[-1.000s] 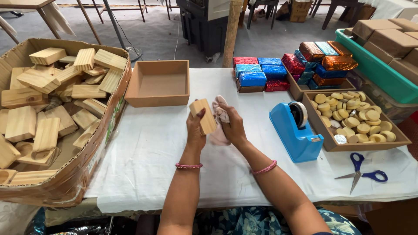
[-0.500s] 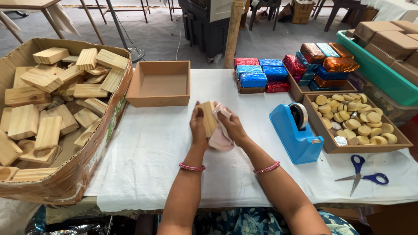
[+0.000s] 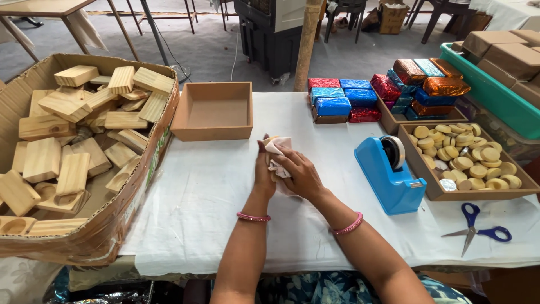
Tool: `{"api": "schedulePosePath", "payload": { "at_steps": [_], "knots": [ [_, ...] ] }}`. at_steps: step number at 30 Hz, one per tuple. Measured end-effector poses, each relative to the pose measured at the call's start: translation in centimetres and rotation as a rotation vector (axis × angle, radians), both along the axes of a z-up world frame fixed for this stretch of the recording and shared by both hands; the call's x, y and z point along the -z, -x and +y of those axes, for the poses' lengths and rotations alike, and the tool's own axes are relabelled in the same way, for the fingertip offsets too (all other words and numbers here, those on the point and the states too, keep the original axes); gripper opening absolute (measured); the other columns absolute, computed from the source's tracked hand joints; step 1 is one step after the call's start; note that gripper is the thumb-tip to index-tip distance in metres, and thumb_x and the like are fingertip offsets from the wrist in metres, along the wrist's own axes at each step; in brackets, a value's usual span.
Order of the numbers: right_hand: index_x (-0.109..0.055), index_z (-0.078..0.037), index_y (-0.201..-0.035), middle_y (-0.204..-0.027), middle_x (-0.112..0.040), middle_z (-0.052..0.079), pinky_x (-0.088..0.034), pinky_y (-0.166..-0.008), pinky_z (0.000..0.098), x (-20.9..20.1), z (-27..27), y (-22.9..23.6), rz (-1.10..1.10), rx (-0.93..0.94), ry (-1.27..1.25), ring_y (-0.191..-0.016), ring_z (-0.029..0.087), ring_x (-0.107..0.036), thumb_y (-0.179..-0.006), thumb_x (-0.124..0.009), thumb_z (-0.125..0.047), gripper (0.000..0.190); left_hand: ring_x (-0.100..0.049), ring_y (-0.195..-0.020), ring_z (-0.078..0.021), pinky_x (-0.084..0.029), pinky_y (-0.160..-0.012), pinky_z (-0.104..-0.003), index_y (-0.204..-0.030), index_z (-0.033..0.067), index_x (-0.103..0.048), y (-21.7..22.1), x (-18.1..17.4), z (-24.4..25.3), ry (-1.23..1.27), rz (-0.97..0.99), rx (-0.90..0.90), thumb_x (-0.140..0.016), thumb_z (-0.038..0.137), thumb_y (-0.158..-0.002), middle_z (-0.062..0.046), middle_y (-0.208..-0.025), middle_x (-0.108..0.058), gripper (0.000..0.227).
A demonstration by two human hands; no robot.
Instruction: The person wipes a small wooden block with a cloth, then places a round wooden piece into a recess on the block. They continue wiping the block and then wrap it in a sheet of shiny blue foil.
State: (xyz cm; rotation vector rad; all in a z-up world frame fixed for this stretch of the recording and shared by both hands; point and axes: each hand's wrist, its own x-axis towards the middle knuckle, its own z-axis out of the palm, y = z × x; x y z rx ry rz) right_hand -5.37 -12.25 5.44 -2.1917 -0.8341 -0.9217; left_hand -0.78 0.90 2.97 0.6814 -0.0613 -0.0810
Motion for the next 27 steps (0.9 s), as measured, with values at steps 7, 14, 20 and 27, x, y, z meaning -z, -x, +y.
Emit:
{"api": "schedulePosePath", "payload": {
  "at_steps": [7, 14, 20, 27],
  "knots": [
    [-0.061, -0.007, -0.132, -0.144, -0.061, 0.017, -0.043, -0.113, 0.0485, -0.6, 0.2, 0.4, -0.102, -0.032, 0.065, -0.133, 0.036, -0.058, -0.083, -0.075, -0.020, 0.052, -0.059, -0.127, -0.0246, -0.053, -0.105, -0.041, -0.158, 0.0205, -0.037, -0.8, 1.1, 0.0, 0.049, -0.056, 0.107, -0.041, 0.058, -0.102, -0.011, -0.145, -0.055, 0.067],
    [-0.052, -0.005, -0.146, -0.145, -0.061, 0.015, -0.038, -0.121, 0.0491, -1.2, 0.0, 0.7, -0.060, -0.185, 0.079, -0.141, 0.033, -0.053, -0.080, -0.068, -0.018, 0.069, -0.059, -0.119, -0.0281, -0.055, -0.100, -0.044, -0.152, 0.0229, -0.042, -1.1, 1.3, 0.1, 0.207, 0.004, 0.136, -0.040, 0.059, -0.102, -0.013, -0.137, -0.055, 0.061],
    [-0.050, -0.005, -0.149, -0.155, -0.050, 0.019, -0.033, -0.122, 0.0514, 0.2, -1.7, -1.2, -0.070, 0.073, 0.029, -0.146, 0.039, -0.046, -0.086, -0.068, -0.018, 0.067, -0.059, -0.129, -0.0216, -0.054, -0.105, -0.039, -0.154, 0.0221, -0.046, -1.4, 2.1, -1.1, -0.016, -0.023, 0.256, -0.032, 0.052, -0.107, -0.008, -0.145, -0.057, 0.058],
    [-0.042, -0.009, -0.152, -0.166, -0.038, 0.012, -0.043, -0.114, 0.0441, -0.1, -0.6, -0.5, 0.442, 0.040, -0.081, -0.136, 0.034, -0.050, -0.087, -0.058, -0.017, 0.067, -0.060, -0.129, -0.0216, -0.055, -0.105, -0.037, -0.155, 0.0215, -0.042, -1.0, 1.1, -0.1, -0.041, -0.078, 0.050, -0.025, 0.040, -0.107, -0.009, -0.143, -0.058, 0.055]
  ]
}}
